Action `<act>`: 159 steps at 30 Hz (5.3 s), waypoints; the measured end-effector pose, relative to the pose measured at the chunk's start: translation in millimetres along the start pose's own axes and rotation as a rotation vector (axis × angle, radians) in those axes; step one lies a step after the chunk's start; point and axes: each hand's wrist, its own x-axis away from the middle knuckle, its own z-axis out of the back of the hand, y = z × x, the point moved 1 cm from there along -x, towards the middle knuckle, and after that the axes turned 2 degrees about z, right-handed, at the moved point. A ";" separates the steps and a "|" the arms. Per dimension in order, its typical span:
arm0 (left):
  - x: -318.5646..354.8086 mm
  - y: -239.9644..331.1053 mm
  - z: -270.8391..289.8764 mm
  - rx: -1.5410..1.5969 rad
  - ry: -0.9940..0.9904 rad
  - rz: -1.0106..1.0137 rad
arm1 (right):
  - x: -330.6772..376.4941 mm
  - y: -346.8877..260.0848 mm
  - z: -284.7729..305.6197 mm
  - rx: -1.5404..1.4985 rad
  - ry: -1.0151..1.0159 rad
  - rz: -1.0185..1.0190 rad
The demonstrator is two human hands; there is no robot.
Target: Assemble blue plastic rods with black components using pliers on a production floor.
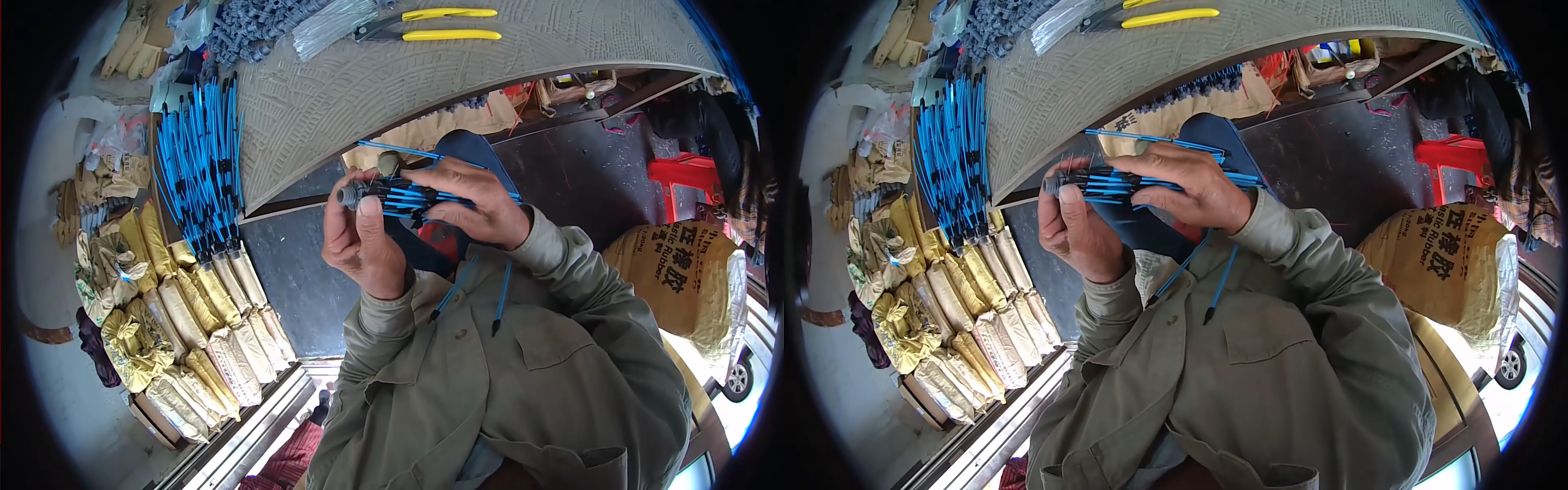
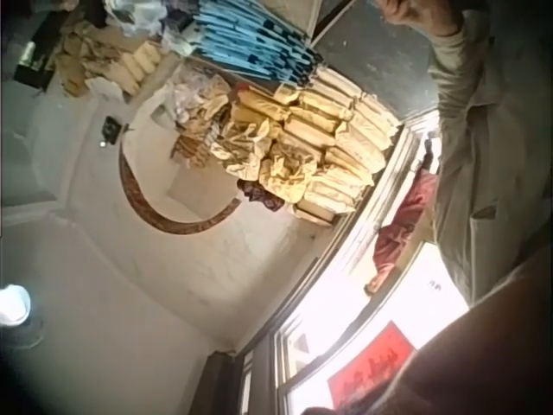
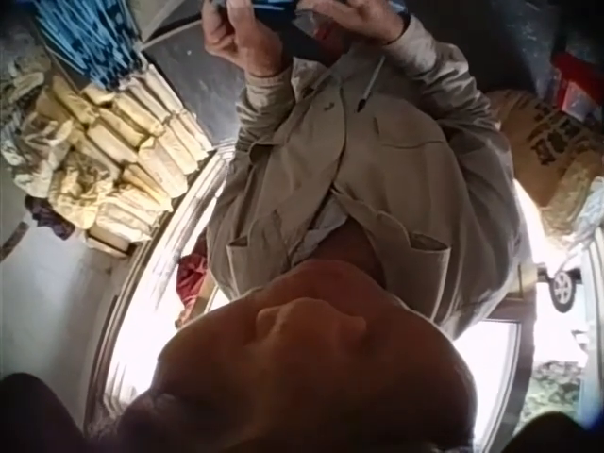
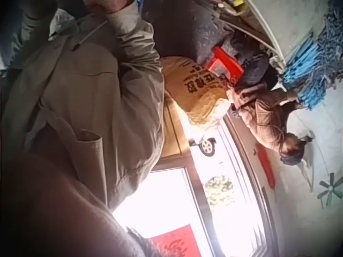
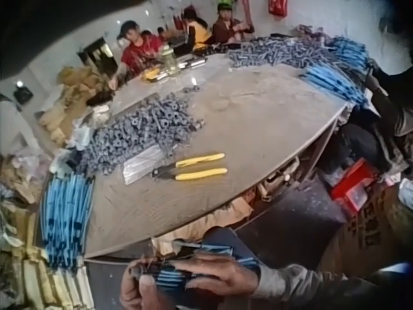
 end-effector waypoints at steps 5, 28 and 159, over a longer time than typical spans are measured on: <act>1.2 1.6 0.7 -0.006 0.024 0.016 | -8.3 13.2 7.8 -0.174 -0.131 0.034; -1.6 5.6 -0.5 -0.039 -0.013 0.009 | -13.5 6.2 1.0 0.369 -0.147 0.149; 30.1 2.8 -24.1 -0.118 -0.275 -0.086 | -20.0 -34.1 43.2 0.162 -0.475 -0.286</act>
